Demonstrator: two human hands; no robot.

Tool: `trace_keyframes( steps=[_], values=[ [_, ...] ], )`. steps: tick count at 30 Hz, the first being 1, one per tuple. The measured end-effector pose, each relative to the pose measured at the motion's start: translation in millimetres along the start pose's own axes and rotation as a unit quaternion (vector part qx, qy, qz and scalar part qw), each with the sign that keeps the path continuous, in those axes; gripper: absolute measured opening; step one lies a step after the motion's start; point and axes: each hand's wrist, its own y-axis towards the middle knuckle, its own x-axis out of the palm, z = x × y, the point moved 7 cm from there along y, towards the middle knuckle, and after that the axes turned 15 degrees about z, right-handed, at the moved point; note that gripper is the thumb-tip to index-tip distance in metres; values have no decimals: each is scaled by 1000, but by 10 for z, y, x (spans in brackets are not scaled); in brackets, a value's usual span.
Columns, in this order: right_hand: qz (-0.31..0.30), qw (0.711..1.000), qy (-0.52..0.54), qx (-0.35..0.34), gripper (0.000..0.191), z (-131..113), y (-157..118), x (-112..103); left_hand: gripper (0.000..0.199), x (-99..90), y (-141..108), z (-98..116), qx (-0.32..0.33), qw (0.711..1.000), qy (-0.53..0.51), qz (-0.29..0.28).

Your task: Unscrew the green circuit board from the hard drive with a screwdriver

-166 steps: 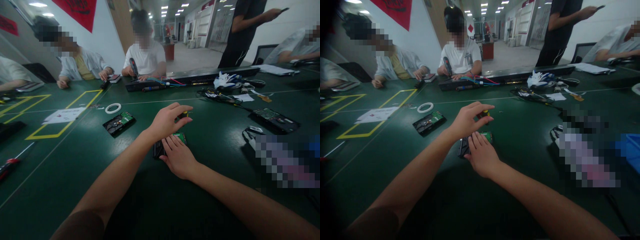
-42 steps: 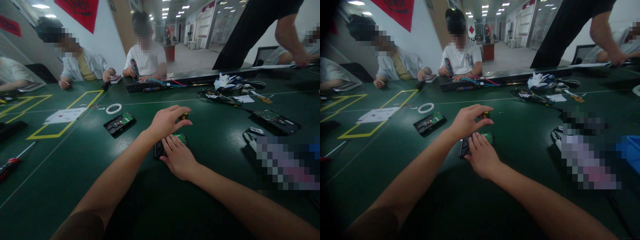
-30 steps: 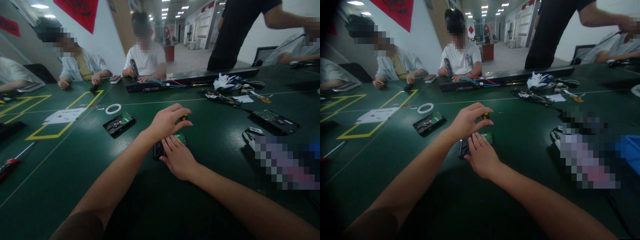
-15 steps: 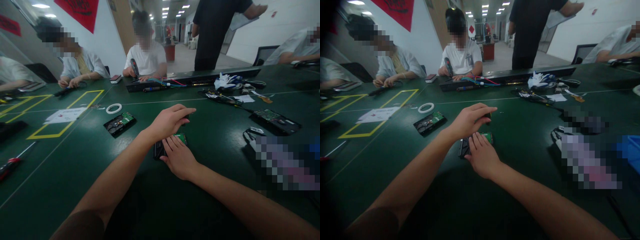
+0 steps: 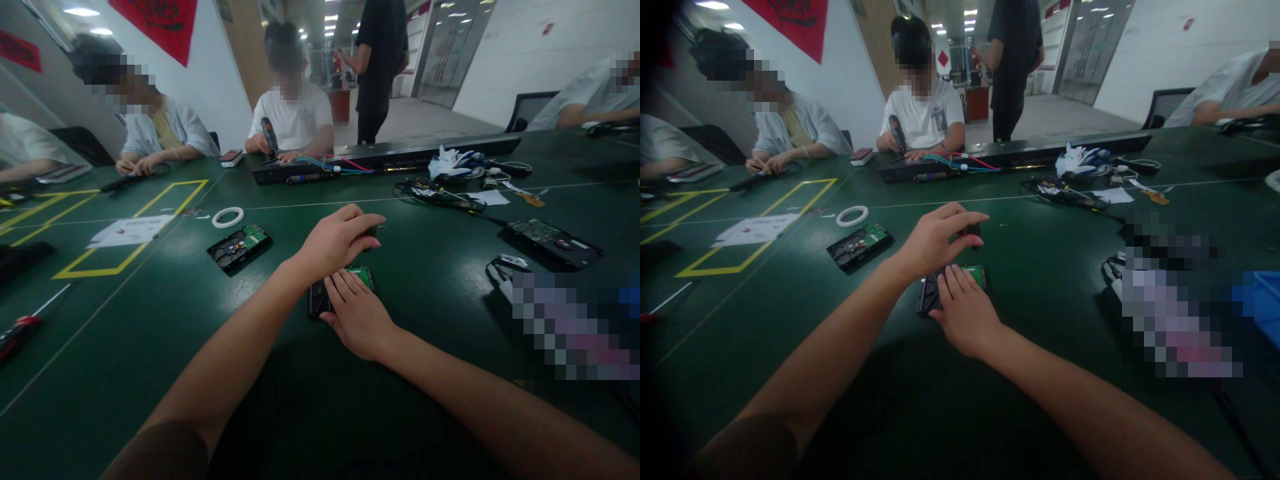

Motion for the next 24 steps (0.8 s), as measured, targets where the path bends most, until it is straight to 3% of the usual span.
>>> trace_keyframes(
  steps=[10, 24],
  values=[
    [5, 1000, -8, 1, 72, -13, 14, -14, 31, 6, 2, 11, 3, 1000, 5, 4],
    [-4, 1000, 4, 7, 74, -11, 21, -21, 45, 78, -7, 57, 16, 998, -58, -37]
  ],
)
